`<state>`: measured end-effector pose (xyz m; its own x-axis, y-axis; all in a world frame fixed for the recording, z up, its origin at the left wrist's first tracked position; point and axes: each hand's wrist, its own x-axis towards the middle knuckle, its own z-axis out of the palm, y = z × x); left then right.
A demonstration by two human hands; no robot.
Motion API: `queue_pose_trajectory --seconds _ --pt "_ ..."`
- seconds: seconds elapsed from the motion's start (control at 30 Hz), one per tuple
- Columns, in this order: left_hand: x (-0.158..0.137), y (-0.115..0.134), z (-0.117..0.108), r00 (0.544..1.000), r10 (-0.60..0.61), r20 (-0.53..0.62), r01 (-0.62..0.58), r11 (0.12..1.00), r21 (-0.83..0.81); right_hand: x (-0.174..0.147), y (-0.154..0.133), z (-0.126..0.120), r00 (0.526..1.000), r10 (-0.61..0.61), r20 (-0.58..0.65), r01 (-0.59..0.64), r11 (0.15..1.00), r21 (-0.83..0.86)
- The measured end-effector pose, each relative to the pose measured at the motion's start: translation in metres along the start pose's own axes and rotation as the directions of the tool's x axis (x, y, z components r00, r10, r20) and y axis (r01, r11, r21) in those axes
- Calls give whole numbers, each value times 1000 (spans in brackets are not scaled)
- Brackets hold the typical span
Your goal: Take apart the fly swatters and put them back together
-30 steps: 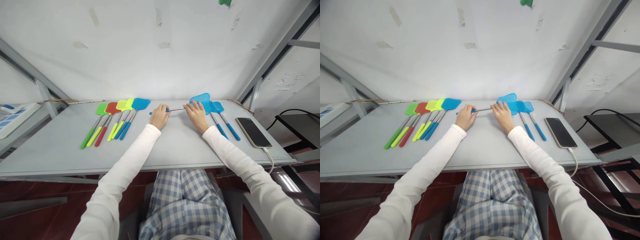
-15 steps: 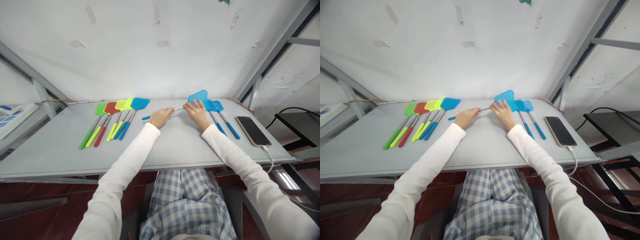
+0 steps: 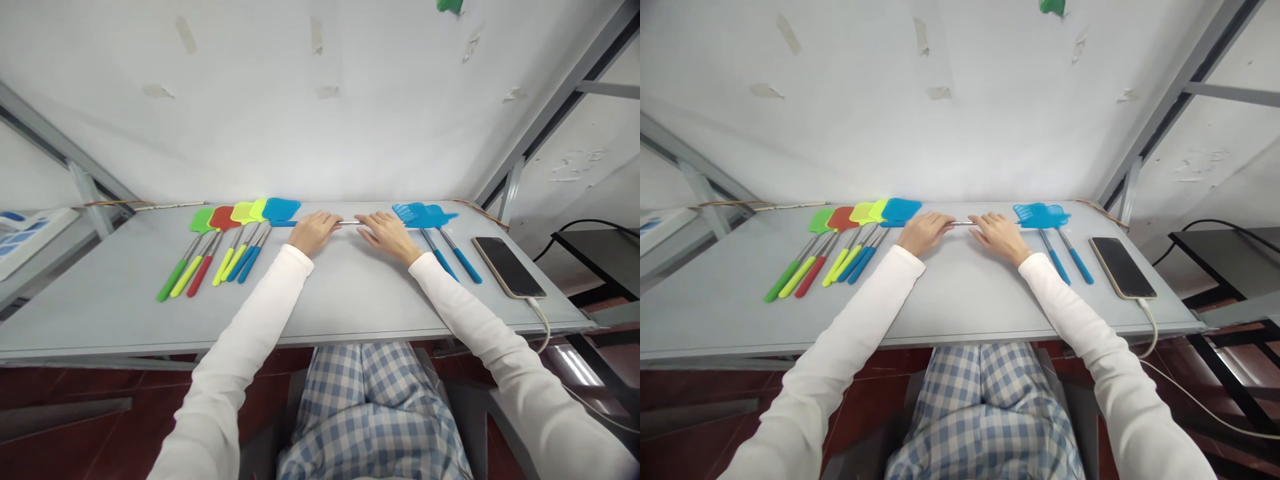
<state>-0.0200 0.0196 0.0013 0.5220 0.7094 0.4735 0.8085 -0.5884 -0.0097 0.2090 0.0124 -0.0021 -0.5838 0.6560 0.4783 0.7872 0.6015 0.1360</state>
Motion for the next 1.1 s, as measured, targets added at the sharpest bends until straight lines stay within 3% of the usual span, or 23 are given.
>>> queue_pose_trajectory --seconds 0.1,0.17,0.23,0.43,0.63,0.87,1.1 --pt "2 16 -1 999 48 8 -48 999 -7 2 -13 -4 986 137 91 -137 991 1" --pt "3 24 0 999 13 30 -14 1000 9 2 -13 -6 956 260 137 -251 964 -84" --pt "5 27 1 997 -50 62 47 998 48 3 -7 -7 939 307 157 -282 946 -162" --pt "14 22 -2 992 -86 91 71 985 158 9 8 -8 964 246 102 -217 948 -235" --pt "13 16 -6 993 -98 66 90 988 122 11 11 -6 983 171 72 -154 968 -196" --pt "3 -3 -1 984 -179 13 174 968 178 4 29 0 959 275 68 -254 940 -228" --pt "4 -8 -5 978 -204 43 195 968 161 7 31 2 961 256 106 -226 945 -237"
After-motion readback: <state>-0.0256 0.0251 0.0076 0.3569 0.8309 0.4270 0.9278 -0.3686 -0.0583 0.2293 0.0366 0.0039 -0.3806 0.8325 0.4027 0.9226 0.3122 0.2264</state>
